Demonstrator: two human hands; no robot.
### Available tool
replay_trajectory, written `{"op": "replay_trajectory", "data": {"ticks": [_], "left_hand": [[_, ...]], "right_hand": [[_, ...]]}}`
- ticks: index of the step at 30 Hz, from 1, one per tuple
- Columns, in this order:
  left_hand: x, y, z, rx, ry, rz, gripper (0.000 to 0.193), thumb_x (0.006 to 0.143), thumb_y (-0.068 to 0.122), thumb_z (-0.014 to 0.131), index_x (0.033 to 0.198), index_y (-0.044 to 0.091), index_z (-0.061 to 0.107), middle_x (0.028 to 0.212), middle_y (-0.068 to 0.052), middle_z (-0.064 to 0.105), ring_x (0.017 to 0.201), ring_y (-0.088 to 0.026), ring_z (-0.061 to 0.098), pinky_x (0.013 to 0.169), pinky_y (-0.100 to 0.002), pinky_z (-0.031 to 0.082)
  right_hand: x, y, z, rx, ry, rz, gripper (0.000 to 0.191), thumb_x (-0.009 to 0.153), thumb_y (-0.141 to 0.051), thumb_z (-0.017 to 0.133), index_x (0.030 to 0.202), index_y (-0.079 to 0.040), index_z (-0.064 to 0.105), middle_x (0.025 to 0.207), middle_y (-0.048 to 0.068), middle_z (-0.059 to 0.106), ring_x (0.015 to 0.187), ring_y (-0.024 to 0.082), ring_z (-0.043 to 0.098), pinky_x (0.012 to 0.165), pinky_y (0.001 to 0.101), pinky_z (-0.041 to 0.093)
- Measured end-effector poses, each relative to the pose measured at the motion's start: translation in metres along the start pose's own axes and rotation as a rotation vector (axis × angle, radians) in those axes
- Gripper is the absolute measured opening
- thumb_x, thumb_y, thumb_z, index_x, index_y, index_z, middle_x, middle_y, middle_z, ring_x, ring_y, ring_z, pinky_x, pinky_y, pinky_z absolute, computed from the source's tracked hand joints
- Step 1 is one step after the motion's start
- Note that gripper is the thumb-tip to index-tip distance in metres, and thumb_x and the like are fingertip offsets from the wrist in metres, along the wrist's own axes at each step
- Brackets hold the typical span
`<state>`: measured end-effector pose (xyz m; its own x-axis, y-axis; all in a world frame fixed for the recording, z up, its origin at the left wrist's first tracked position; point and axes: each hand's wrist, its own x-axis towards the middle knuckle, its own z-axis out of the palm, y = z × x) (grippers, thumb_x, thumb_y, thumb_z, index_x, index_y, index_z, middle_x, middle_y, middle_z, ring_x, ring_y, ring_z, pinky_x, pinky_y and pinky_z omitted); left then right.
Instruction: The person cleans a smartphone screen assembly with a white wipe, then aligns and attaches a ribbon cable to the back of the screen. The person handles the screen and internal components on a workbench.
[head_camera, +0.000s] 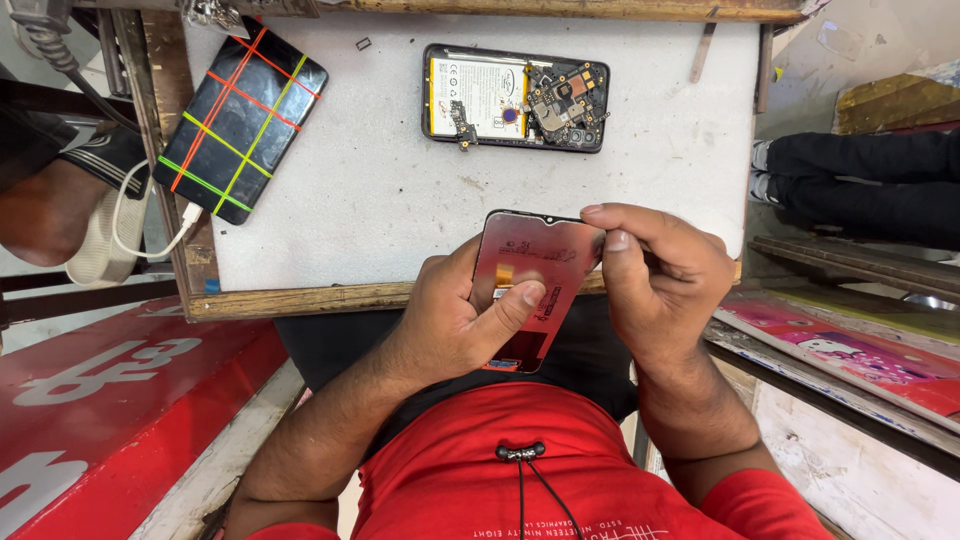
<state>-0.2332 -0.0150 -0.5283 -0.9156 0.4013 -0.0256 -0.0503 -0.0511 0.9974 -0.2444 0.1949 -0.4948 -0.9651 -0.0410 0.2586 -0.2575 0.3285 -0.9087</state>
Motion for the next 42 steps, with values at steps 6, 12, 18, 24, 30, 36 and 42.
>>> {"op": "replay_trajectory", "data": {"ticks": [6,12,18,24,30,36,42], "left_hand": [[-0.001,0.005,0.001,-0.014,0.051,0.064,0.038,0.108,0.028,0.062,0.136,0.003,0.058,0.093,-0.005,0.077,0.087,-0.011,0.076,0.079,-0.027,0.062],[0.001,0.001,0.005,0.052,0.033,0.093,0.036,0.108,0.029,0.061,0.134,0.004,0.058,0.086,-0.003,0.076,0.080,-0.010,0.077,0.074,-0.026,0.062],[0.003,0.003,0.008,0.136,-0.036,0.036,0.040,0.103,0.031,0.065,0.132,0.004,0.061,0.074,-0.004,0.073,0.069,-0.012,0.076,0.066,-0.027,0.058],[0.000,0.001,0.005,-0.049,0.003,0.107,0.038,0.108,0.030,0.062,0.135,0.003,0.058,0.100,-0.005,0.077,0.094,-0.011,0.076,0.084,-0.027,0.061],[0.002,-0.009,0.003,-0.376,-0.001,0.034,0.035,0.108,0.028,0.065,0.130,0.001,0.059,0.111,-0.007,0.072,0.103,-0.010,0.069,0.091,-0.028,0.060],[0.002,-0.020,0.003,-0.316,-0.095,0.035,0.038,0.108,0.034,0.063,0.127,0.001,0.060,0.109,-0.008,0.071,0.103,-0.011,0.068,0.091,-0.029,0.060],[0.005,-0.025,0.006,-0.294,-0.141,0.025,0.041,0.108,0.037,0.061,0.127,0.001,0.059,0.107,-0.007,0.072,0.101,-0.011,0.070,0.089,-0.029,0.061]], "right_hand": [[-0.004,0.001,0.002,-0.027,0.003,-0.030,0.022,0.104,0.005,0.061,0.124,0.004,0.071,0.094,0.010,0.075,0.073,0.006,0.066,0.064,0.0161,0.050],[-0.007,0.004,0.003,0.002,0.028,0.014,0.017,0.108,0.003,0.057,0.119,0.005,0.070,0.097,0.007,0.073,0.076,0.005,0.064,0.069,0.0172,0.051],[-0.012,0.020,0.009,0.097,0.155,0.085,0.024,0.111,-0.017,0.058,0.113,0.005,0.067,0.083,0.005,0.066,0.068,0.005,0.055,0.061,0.0161,0.043],[-0.021,0.040,0.012,0.745,-0.138,0.268,0.051,0.119,-0.038,0.056,0.132,0.011,0.062,0.102,0.012,0.069,0.088,0.013,0.064,0.080,0.0253,0.052],[-0.027,0.038,0.010,0.994,-0.294,0.462,0.072,0.105,-0.028,0.062,0.160,0.002,0.027,0.146,0.017,0.054,0.134,0.022,0.057,0.117,0.0390,0.046],[-0.015,0.039,0.012,1.019,-0.264,0.289,0.038,0.108,-0.021,0.063,0.137,-0.004,0.046,0.121,0.011,0.059,0.106,0.017,0.061,0.088,0.0300,0.053],[-0.006,0.038,0.007,0.956,-0.065,0.257,0.032,0.121,-0.029,0.055,0.103,-0.002,0.057,0.084,0.009,0.060,0.075,0.011,0.057,0.067,0.0251,0.045]]}}
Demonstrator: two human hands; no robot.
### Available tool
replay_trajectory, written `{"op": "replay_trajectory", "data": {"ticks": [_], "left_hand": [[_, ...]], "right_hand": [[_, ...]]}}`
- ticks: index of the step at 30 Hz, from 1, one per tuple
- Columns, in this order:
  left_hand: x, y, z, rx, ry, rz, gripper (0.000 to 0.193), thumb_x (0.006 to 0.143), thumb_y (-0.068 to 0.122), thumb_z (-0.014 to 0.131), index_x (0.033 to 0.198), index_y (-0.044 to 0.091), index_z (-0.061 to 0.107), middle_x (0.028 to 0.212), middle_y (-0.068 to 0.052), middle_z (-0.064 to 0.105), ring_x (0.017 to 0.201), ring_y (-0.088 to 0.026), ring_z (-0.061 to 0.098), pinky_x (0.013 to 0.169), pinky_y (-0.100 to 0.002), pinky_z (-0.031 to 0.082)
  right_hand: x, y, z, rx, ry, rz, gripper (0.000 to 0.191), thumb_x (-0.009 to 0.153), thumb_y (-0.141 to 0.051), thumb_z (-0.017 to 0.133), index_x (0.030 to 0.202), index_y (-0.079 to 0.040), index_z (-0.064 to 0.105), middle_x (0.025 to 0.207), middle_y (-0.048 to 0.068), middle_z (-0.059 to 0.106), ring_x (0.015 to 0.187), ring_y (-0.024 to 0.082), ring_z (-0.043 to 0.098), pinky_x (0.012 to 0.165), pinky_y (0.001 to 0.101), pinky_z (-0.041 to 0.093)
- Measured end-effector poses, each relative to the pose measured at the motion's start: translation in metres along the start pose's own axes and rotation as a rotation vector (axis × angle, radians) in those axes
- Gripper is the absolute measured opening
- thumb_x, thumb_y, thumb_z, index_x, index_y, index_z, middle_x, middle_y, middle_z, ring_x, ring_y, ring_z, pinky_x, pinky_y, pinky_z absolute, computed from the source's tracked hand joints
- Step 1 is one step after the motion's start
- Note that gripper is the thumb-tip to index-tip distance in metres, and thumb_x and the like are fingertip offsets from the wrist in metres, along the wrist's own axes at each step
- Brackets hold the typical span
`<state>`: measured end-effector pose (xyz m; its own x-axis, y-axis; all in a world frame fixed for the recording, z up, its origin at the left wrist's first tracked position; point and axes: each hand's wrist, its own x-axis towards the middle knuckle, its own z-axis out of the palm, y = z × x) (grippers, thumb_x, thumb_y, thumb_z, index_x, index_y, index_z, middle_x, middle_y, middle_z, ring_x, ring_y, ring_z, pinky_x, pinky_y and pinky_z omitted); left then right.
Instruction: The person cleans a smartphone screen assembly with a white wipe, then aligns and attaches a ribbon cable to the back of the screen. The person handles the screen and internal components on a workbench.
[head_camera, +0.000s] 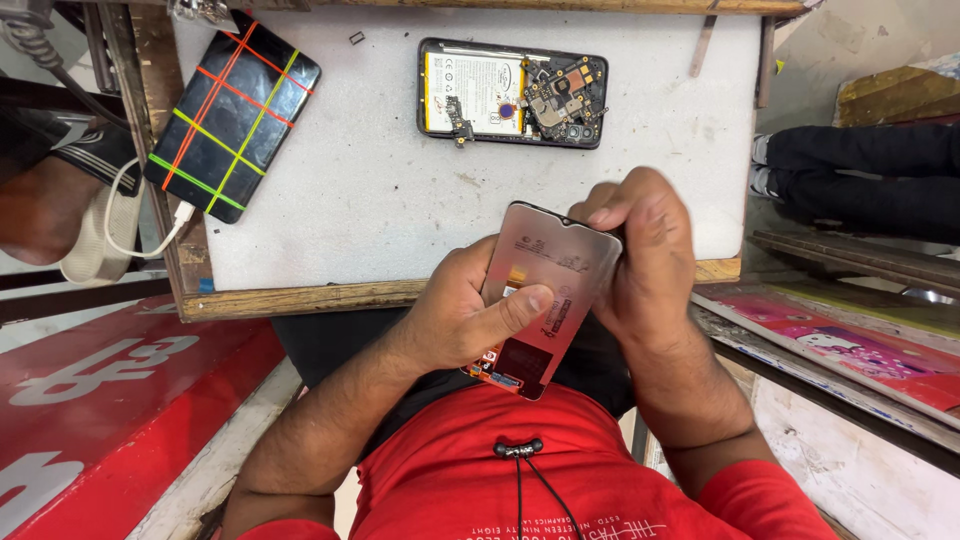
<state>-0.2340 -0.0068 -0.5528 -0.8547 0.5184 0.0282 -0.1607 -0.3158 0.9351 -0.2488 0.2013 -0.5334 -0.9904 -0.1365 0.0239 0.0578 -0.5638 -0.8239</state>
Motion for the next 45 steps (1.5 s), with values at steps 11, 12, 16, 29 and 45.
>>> {"op": "replay_trajectory", "data": {"ticks": [11,12,16,29,45], "left_hand": [[0.000,0.021,-0.004,0.196,0.109,0.047,0.038,0.107,0.029,0.063,0.132,0.001,0.059,0.108,-0.008,0.077,0.101,-0.013,0.075,0.090,-0.030,0.061],[0.001,0.023,-0.004,0.226,0.109,0.062,0.038,0.107,0.028,0.063,0.132,0.000,0.059,0.109,-0.009,0.078,0.101,-0.013,0.075,0.090,-0.030,0.061],[0.001,0.031,-0.002,0.328,0.114,0.063,0.035,0.107,0.027,0.064,0.131,0.002,0.061,0.095,-0.007,0.079,0.090,-0.014,0.078,0.081,-0.028,0.062],[-0.003,0.047,-0.007,0.945,0.147,0.385,0.018,0.098,0.020,0.075,0.095,0.005,0.065,0.075,-0.006,0.069,0.064,-0.020,0.070,0.054,-0.034,0.053],[-0.012,0.035,-0.014,0.511,0.157,0.085,0.030,0.100,0.024,0.070,0.120,0.001,0.067,0.069,-0.005,0.068,0.063,-0.012,0.069,0.062,-0.030,0.057]], "right_hand": [[-0.010,-0.041,0.017,-0.803,0.134,-0.088,0.016,0.102,0.001,0.073,0.117,0.006,0.073,0.094,0.011,0.074,0.081,0.009,0.068,0.074,0.0198,0.054],[-0.010,-0.042,0.019,-0.818,0.129,-0.099,0.014,0.102,0.002,0.073,0.115,0.005,0.073,0.094,0.010,0.075,0.082,0.010,0.071,0.075,0.0206,0.057],[-0.005,-0.046,0.024,-0.902,0.112,-0.117,0.011,0.102,0.003,0.073,0.113,0.006,0.073,0.094,0.011,0.076,0.085,0.011,0.072,0.079,0.0217,0.059],[0.008,-0.057,0.028,-1.181,-0.118,-0.157,0.004,0.099,0.001,0.066,0.097,-0.001,0.064,0.092,0.008,0.073,0.080,0.010,0.071,0.073,0.0213,0.055],[0.003,-0.047,0.016,-0.791,-0.061,-0.176,0.021,0.104,-0.013,0.045,0.086,-0.006,0.053,0.079,0.004,0.063,0.072,0.009,0.066,0.067,0.0263,0.058]]}}
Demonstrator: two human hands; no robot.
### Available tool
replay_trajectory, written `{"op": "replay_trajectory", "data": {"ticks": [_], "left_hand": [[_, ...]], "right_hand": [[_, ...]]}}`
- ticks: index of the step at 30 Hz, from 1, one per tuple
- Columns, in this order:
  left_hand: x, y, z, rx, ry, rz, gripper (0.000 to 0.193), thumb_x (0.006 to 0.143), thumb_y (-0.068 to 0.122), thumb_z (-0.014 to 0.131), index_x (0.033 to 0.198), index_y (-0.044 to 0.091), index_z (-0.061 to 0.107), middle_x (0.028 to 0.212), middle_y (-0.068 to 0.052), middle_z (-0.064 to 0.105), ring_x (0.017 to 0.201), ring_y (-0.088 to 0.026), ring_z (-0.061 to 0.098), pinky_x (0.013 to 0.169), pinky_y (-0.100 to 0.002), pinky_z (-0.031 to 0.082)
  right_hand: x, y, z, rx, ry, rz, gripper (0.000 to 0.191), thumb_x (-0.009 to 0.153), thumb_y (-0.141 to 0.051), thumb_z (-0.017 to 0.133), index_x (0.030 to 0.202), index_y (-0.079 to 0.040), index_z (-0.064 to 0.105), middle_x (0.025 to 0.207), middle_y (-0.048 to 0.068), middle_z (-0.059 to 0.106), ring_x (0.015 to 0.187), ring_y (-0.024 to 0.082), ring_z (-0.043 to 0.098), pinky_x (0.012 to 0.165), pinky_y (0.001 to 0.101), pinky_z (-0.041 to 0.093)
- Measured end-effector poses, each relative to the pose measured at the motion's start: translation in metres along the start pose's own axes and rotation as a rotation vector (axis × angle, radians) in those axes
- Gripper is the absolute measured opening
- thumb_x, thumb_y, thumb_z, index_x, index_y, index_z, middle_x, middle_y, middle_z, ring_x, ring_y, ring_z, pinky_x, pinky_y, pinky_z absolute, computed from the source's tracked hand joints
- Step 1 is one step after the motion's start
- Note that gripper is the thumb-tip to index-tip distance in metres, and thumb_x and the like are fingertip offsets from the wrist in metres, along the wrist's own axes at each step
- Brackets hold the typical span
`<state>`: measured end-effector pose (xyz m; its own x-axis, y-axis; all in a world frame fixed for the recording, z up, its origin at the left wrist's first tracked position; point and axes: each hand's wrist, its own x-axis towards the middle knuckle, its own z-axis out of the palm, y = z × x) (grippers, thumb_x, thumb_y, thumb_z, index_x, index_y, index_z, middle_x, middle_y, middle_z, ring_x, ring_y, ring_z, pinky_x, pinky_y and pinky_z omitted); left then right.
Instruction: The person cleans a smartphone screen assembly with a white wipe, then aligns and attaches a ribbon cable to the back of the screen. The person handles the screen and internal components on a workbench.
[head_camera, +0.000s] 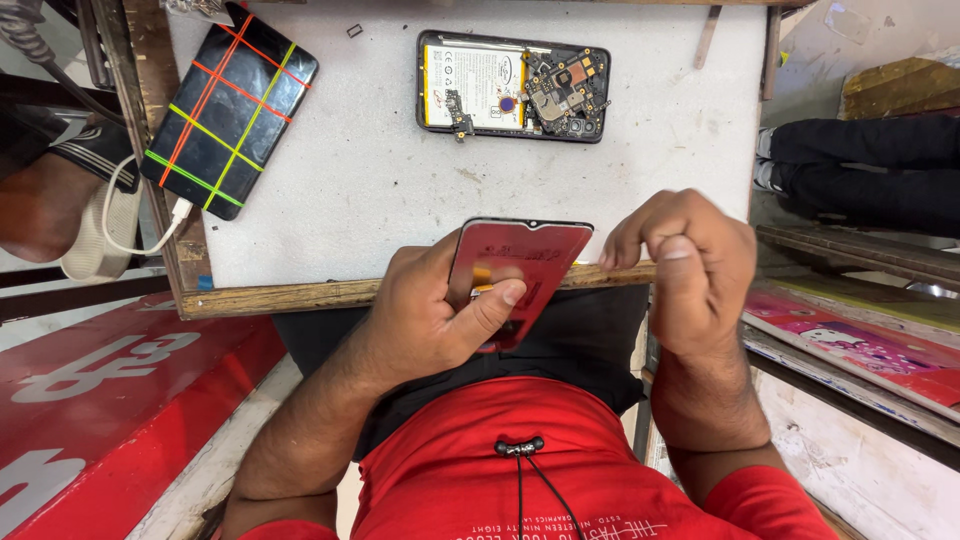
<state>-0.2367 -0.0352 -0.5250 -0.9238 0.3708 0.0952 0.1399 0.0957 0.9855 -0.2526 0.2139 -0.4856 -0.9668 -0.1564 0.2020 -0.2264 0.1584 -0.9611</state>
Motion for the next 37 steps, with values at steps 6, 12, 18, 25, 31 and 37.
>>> {"op": "replay_trajectory", "data": {"ticks": [6,12,18,25,31,37], "left_hand": [[0.001,-0.003,0.006,-0.229,-0.026,0.056,0.031,0.111,0.025,0.065,0.132,0.002,0.060,0.101,-0.006,0.077,0.093,-0.013,0.075,0.083,-0.030,0.062],[0.004,0.005,0.011,-0.008,0.033,0.052,0.029,0.103,0.024,0.069,0.122,0.002,0.064,0.084,-0.004,0.076,0.073,-0.012,0.076,0.067,-0.028,0.060],[0.007,0.007,0.008,0.276,0.088,0.179,0.023,0.096,0.022,0.077,0.095,0.002,0.065,0.066,-0.005,0.063,0.055,-0.018,0.065,0.051,-0.033,0.049],[0.008,0.014,0.014,0.472,0.202,0.403,0.021,0.094,0.016,0.081,0.096,0.006,0.062,0.078,-0.004,0.066,0.065,-0.020,0.067,0.057,-0.035,0.051],[0.009,0.017,0.019,0.640,0.228,0.494,0.029,0.083,0.013,0.085,0.098,0.004,0.062,0.087,-0.006,0.068,0.067,-0.018,0.066,0.055,-0.034,0.050],[0.007,0.015,0.027,0.683,0.283,0.526,0.029,0.089,0.015,0.087,0.099,0.004,0.062,0.086,-0.005,0.067,0.066,-0.015,0.065,0.054,-0.031,0.051]], "right_hand": [[-0.010,-0.007,0.009,-0.062,-0.028,0.097,0.010,0.108,-0.006,0.061,0.112,0.003,0.064,0.092,0.010,0.070,0.079,0.011,0.067,0.074,0.0234,0.056],[-0.010,-0.015,0.012,-0.054,0.065,0.095,0.008,0.106,-0.002,0.070,0.112,0.004,0.069,0.092,0.011,0.075,0.084,0.011,0.074,0.076,0.0214,0.060],[-0.005,-0.021,0.008,-0.076,0.042,0.140,0.007,0.105,0.002,0.068,0.111,0.006,0.070,0.094,0.014,0.075,0.084,0.014,0.074,0.078,0.0233,0.061],[-0.002,-0.027,0.015,-0.204,0.104,0.053,0.006,0.103,0.004,0.069,0.108,0.006,0.071,0.099,0.014,0.076,0.085,0.013,0.075,0.080,0.0221,0.060],[-0.002,-0.028,0.021,-0.519,0.176,-0.083,0.003,0.099,0.003,0.072,0.100,0.003,0.070,0.091,0.009,0.073,0.080,0.012,0.069,0.076,0.0217,0.055],[-0.010,-0.009,0.004,-0.715,0.205,-0.195,0.009,0.093,0.001,0.073,0.098,-0.002,0.066,0.085,0.008,0.068,0.077,0.018,0.068,0.072,0.0259,0.053]]}}
